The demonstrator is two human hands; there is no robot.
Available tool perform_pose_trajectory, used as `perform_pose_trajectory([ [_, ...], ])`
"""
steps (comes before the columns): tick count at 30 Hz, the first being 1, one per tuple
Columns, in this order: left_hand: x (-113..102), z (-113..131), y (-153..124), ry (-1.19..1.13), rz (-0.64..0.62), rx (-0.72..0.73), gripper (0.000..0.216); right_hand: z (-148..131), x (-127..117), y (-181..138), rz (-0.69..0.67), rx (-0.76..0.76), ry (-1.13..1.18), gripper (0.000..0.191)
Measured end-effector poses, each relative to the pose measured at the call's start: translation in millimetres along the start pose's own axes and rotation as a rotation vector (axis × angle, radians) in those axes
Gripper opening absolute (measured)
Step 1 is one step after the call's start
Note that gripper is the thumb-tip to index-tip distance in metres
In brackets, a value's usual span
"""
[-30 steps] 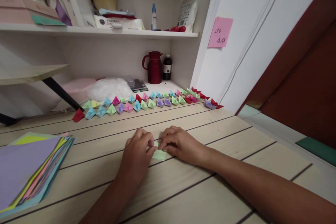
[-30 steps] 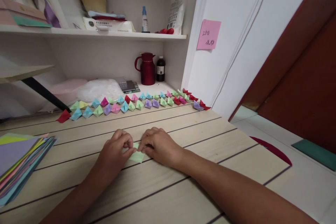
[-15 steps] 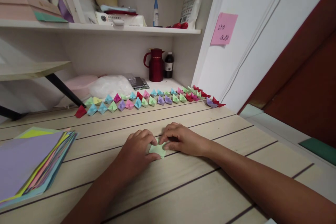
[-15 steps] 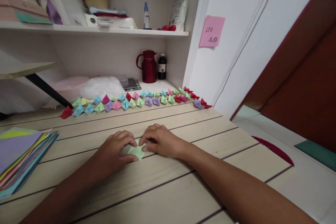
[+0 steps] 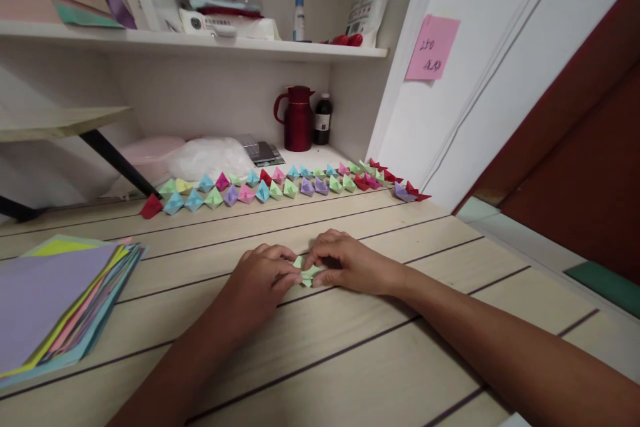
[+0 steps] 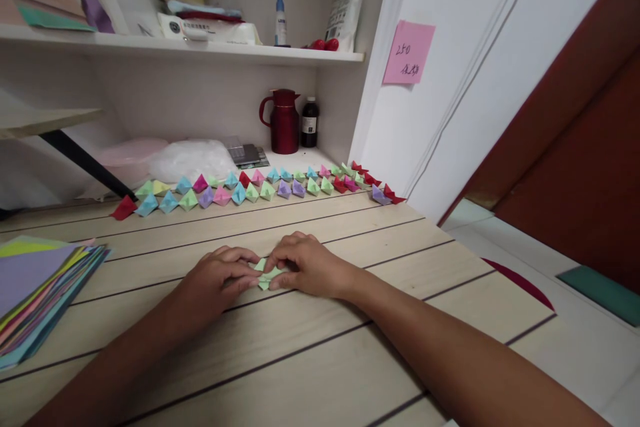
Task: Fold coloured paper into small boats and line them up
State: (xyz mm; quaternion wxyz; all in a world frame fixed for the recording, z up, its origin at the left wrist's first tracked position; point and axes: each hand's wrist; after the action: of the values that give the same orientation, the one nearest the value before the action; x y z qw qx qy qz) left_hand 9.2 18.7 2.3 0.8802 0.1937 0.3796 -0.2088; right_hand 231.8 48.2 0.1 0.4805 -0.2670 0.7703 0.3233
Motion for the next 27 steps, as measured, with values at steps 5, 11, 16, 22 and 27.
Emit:
perform_pose_trajectory([
  [5,-1.1,2.1,-1.3,0.010,0.001,0.006,0.026,-2.2,0.9,0.3,0.022,0.016,0.021,0.013],
  [11,2.2,3.1,-1.9,0.122,0.035,0.082,0.019,-5.2,1.5,1.3,0.025,0.056,-0.029,0.012],
  [16,4.2,4.5,-2.1,0.228,0.011,0.148,0.014,-3.9,4.2,1.3,0.031,0.070,-0.066,0.018],
  [22,3.7,7.3,-2.2,0.186,0.016,0.065,0.031,-0.8,5.3,0.5,0.026,0.082,-0.050,0.018],
  [27,4.9,4.7,-2.8,0.182,0.042,0.083,0.015,-2.1,5.0,-0.6,0.012,0.097,-0.034,0.015],
])
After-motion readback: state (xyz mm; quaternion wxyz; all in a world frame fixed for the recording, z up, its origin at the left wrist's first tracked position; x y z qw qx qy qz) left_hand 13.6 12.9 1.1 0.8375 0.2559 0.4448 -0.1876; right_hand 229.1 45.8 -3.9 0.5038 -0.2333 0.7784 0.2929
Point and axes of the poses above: each hand's wrist, its own y-axis towards the middle knuckle, its own x-axis out of the palm, z = x × y, and after that the axes turned 14 degrees about -y, right-handed
